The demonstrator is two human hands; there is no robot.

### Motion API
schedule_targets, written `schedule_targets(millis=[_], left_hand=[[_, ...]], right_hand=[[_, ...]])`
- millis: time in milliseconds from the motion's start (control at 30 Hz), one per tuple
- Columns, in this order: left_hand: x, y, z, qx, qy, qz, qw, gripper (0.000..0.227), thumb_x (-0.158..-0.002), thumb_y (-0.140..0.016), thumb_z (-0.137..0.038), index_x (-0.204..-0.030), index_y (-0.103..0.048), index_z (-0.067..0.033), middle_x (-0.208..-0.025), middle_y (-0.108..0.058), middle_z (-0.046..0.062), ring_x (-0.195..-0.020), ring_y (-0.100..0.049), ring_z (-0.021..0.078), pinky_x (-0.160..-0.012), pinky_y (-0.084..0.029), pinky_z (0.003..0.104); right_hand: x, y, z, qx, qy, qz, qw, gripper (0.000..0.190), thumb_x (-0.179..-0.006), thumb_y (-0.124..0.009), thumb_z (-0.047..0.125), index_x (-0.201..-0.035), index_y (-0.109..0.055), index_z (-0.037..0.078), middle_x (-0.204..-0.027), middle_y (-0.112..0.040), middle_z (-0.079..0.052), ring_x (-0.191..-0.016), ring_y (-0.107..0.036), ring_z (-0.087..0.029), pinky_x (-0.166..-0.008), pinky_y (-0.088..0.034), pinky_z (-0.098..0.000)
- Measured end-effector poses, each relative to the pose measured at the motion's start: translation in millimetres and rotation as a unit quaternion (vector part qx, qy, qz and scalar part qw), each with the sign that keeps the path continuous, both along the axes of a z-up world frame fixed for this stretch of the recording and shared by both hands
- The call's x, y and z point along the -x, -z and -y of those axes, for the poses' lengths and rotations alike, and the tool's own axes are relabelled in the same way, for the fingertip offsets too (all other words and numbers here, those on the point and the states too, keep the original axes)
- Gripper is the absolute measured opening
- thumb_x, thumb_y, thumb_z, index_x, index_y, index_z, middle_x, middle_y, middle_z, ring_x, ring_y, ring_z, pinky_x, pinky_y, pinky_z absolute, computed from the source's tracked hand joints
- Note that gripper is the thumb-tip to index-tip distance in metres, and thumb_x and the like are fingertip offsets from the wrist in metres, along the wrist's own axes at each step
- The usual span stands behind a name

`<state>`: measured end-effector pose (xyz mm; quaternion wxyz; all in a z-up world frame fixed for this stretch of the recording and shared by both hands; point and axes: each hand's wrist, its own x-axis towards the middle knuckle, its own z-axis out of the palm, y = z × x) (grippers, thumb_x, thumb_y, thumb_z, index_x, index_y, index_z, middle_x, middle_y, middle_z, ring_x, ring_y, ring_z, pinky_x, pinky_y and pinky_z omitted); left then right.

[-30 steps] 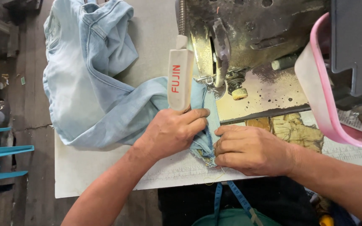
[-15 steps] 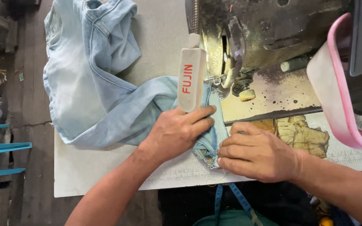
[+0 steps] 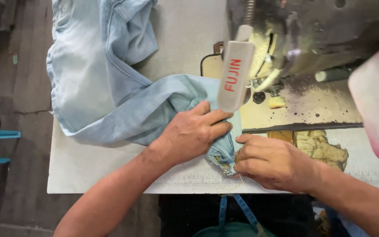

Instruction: Measuring the length of a jeans leg and trimming/sewing the edge using an industrial machine.

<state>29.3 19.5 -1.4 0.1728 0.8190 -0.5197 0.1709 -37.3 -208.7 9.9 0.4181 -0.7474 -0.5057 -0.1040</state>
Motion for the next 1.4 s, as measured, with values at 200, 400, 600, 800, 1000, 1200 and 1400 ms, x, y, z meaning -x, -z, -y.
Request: schedule_targets(millis=[200,400,600,800,1000,1200,1400], left_hand=[[-8,0,-3,-0.022,0.029,0.006,0.999,0.021,-0.09,-0.054,0.0,-0.101,-0.066,-0.0141,-0.102,-0.06,0.0,-0.074,-0.045,0.0246,-0.06,-0.043,0.036],[-27,5,-2,-0.035,0.027,-0.024,0.999,0.015,-0.085,-0.055,-0.001,-0.09,-0.061,-0.0147,-0.087,-0.053,0.001,-0.075,-0.045,0.0251,-0.051,-0.042,0.038],[-52,2,2,-0.054,0.011,-0.023,0.998,0.015,-0.089,-0.056,-0.007,-0.095,-0.064,-0.0175,-0.108,-0.062,-0.001,-0.075,-0.049,0.0254,-0.044,-0.045,0.038],[-74,4,4,-0.041,-0.027,0.002,0.999,0.023,-0.097,-0.044,-0.017,-0.099,-0.065,-0.0267,-0.112,-0.061,-0.006,-0.085,-0.057,0.0207,-0.057,-0.056,0.03],[-83,6,5,-0.018,-0.052,0.018,0.998,0.017,-0.097,-0.046,-0.019,-0.097,-0.062,-0.0252,-0.117,-0.06,-0.008,-0.082,-0.056,0.021,-0.057,-0.055,0.03],[-31,-7,-2,0.087,-0.077,0.039,0.992,0.027,-0.095,-0.047,-0.013,-0.107,-0.069,-0.0237,-0.109,-0.057,-0.004,-0.08,-0.059,0.0192,-0.066,-0.051,0.025],[7,-2,-5,0.189,-0.139,-0.108,0.966,0.021,-0.096,-0.064,-0.026,-0.11,-0.069,-0.0107,-0.105,-0.064,0.005,-0.091,-0.071,0.0256,-0.076,-0.06,0.033]], right_hand=[[-9,-9,-4,0.035,-0.014,-0.01,0.999,0.014,-0.099,-0.056,0.01,-0.09,-0.064,0.001,-0.082,-0.063,-0.01,-0.068,-0.062,-0.023,-0.098,-0.056,-0.0507],[-20,-11,-1,0.04,-0.007,0.005,0.999,0.02,-0.102,-0.051,0.011,-0.09,-0.064,0.001,-0.083,-0.062,-0.012,-0.068,-0.06,-0.025,-0.097,-0.055,-0.0487],[-41,-20,-7,0.002,-0.006,0.03,1.0,0.015,-0.1,-0.057,0.008,-0.088,-0.059,-0.001,-0.08,-0.058,-0.013,-0.066,-0.053,-0.028,-0.064,-0.048,-0.0393],[-53,3,-4,-0.029,0.08,0.023,0.996,0.015,-0.095,-0.068,0.015,-0.089,-0.073,0.001,-0.078,-0.066,-0.014,-0.066,-0.068,-0.036,-0.06,-0.058,-0.0491],[-57,33,7,-0.039,0.089,-0.059,0.994,0.014,-0.092,-0.07,0.014,-0.095,-0.076,0.003,-0.087,-0.072,-0.013,-0.073,-0.072,-0.029,-0.068,-0.062,-0.0432],[-60,15,2,-0.025,0.178,-0.085,0.98,0.013,-0.087,-0.076,0.015,-0.088,-0.071,0.003,-0.083,-0.072,-0.015,-0.076,-0.071,-0.038,-0.064,-0.057,-0.044],[-50,21,14,-0.037,0.235,-0.197,0.951,0.014,-0.081,-0.081,0.013,-0.091,-0.073,0.006,-0.082,-0.075,-0.014,-0.076,-0.073,-0.025,-0.074,-0.057,-0.0401]])
